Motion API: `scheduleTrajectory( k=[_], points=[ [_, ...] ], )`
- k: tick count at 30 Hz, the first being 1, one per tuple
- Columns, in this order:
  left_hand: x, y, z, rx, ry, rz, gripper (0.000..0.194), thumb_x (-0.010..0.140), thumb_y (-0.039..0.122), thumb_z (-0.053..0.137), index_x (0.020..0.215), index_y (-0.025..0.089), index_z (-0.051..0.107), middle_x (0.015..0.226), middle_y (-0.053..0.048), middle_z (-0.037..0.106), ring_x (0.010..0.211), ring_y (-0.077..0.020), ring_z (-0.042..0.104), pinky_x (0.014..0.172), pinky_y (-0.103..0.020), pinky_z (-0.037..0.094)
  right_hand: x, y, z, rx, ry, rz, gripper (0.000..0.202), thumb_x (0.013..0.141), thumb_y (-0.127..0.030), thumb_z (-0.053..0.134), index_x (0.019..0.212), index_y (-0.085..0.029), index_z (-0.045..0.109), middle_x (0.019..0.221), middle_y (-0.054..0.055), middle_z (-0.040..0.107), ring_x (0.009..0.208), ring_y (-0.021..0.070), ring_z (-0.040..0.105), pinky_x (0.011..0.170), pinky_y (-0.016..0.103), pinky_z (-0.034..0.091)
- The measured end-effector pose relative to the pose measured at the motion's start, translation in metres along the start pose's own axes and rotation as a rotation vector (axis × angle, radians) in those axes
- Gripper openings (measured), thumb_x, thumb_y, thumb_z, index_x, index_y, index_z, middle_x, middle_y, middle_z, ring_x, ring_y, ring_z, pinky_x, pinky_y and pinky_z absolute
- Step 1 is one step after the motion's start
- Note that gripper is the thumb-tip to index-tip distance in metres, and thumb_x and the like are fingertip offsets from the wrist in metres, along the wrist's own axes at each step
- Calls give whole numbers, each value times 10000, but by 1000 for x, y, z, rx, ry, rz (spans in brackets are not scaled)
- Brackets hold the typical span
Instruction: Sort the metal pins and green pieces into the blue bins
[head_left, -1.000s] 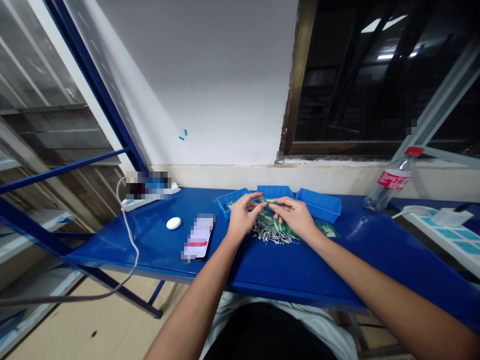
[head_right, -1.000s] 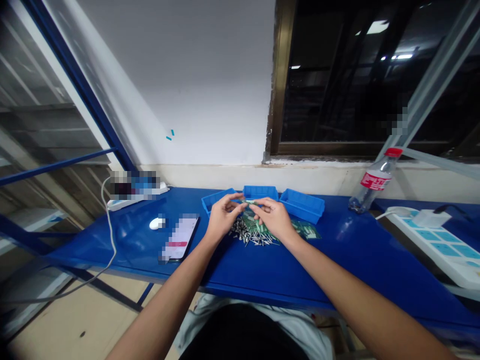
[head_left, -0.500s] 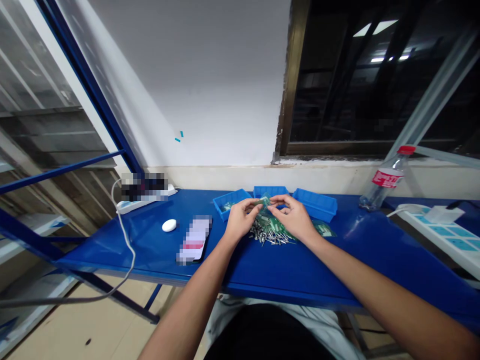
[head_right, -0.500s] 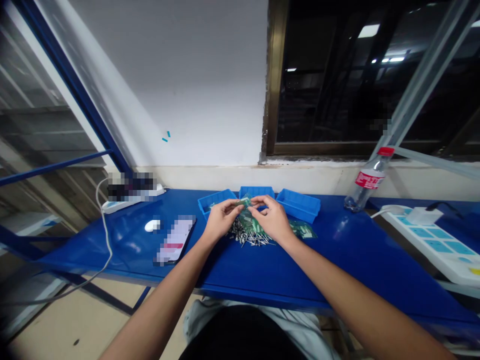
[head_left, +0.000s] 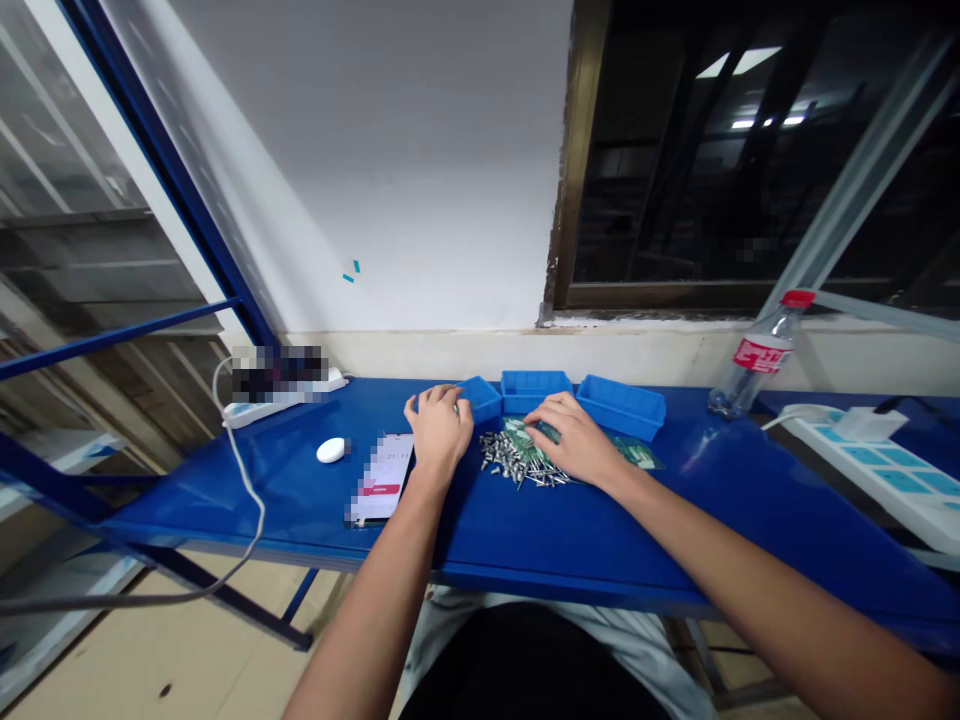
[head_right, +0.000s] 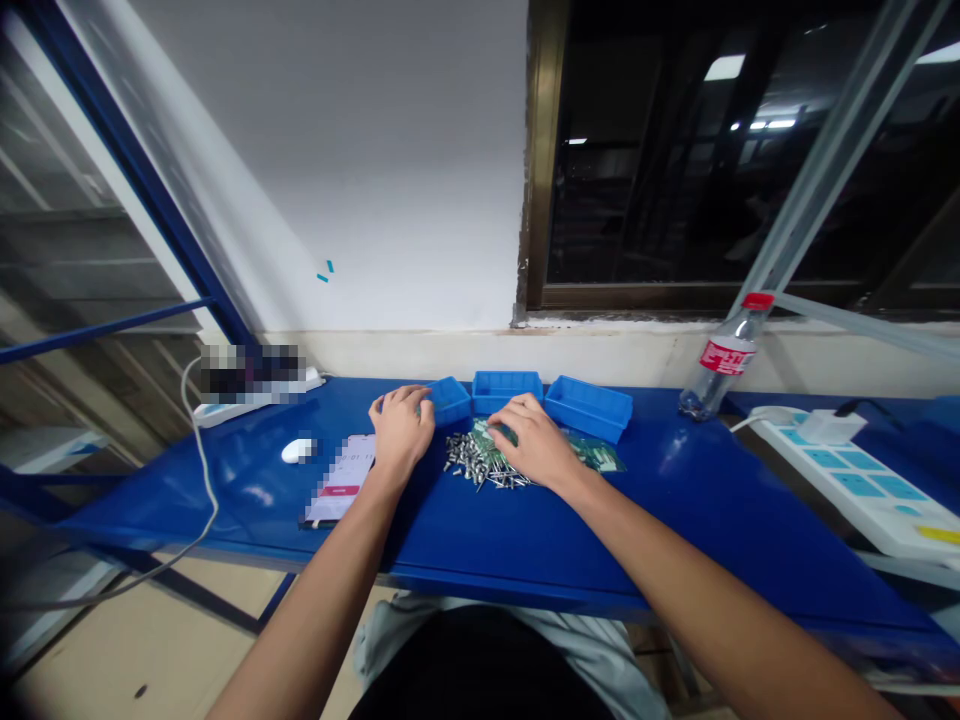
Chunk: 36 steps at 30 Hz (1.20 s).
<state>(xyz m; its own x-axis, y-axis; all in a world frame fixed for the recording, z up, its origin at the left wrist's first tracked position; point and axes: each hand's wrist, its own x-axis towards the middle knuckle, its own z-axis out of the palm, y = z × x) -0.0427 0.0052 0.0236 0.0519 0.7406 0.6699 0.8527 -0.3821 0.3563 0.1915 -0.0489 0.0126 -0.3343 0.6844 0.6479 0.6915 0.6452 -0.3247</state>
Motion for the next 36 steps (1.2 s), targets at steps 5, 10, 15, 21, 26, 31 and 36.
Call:
scheduleTrajectory(
  k=[5, 10, 15, 21, 26, 31, 36],
  points=[
    [-2, 3, 2, -39, -11, 63, 304, 966, 263, 499, 828, 225, 768, 1129, -88, 742, 1260, -341, 536, 1169, -628, 236, 0, -17, 1, 23, -114, -173, 213, 976, -223, 574, 1097, -260, 745, 1049, 69, 741, 1177, 301, 532, 1023, 514, 481],
    [-2, 12, -1, -138, 38, 234, 250, 984, 253, 508, 992, 214, 755, 1238, -78, 700, 1395, -305, 429, 1187, -531, 317, -2, -37, 7, -5, -194, -240, 194, 981, -262, 599, 1095, -256, 756, 991, 74, 724, 1137, 282, 537, 993, 462, 507],
    [-3, 20, 1, -306, -41, 373, 244, 1008, 228, 484, 1032, 189, 724, 1081, -77, 720, 1228, -254, 551, 1103, -449, 439, -3, -41, 16, -95, -239, -264, 164, 970, -256, 616, 1047, -231, 759, 986, 88, 681, 1108, 278, 534, 972, 443, 514],
    [-8, 30, 6, -406, -157, 438, 250, 1017, 240, 477, 952, 174, 709, 1016, -79, 713, 1054, -230, 605, 1006, -406, 492, -5, -43, 20, -130, -253, -283, 86, 930, -201, 647, 962, -218, 725, 998, 87, 679, 1144, 295, 515, 1054, 481, 467],
    [-10, 32, 5, -453, -172, 417, 254, 1017, 260, 486, 941, 180, 715, 986, -80, 722, 1017, -233, 622, 986, -404, 494, -5, -47, 20, -38, -266, -277, 139, 904, -119, 631, 942, -234, 699, 923, 56, 709, 1101, 279, 543, 1027, 464, 481],
    [-9, 32, 2, -540, -160, 307, 291, 1025, 305, 487, 950, 178, 737, 984, -79, 745, 978, -221, 672, 933, -361, 517, -6, -48, 19, 32, -209, -302, 274, 913, -68, 549, 1088, -225, 689, 1032, 77, 696, 1037, 261, 584, 951, 438, 514],
    [-10, 33, -2, -733, -212, 159, 326, 1036, 338, 468, 1168, 183, 722, 1076, -65, 765, 819, -168, 733, 804, -279, 567, -4, -40, 12, 178, -14, -148, 358, 919, -80, 518, 1190, -248, 681, 1086, 78, 657, 944, 211, 639, 853, 364, 550]
  ],
)
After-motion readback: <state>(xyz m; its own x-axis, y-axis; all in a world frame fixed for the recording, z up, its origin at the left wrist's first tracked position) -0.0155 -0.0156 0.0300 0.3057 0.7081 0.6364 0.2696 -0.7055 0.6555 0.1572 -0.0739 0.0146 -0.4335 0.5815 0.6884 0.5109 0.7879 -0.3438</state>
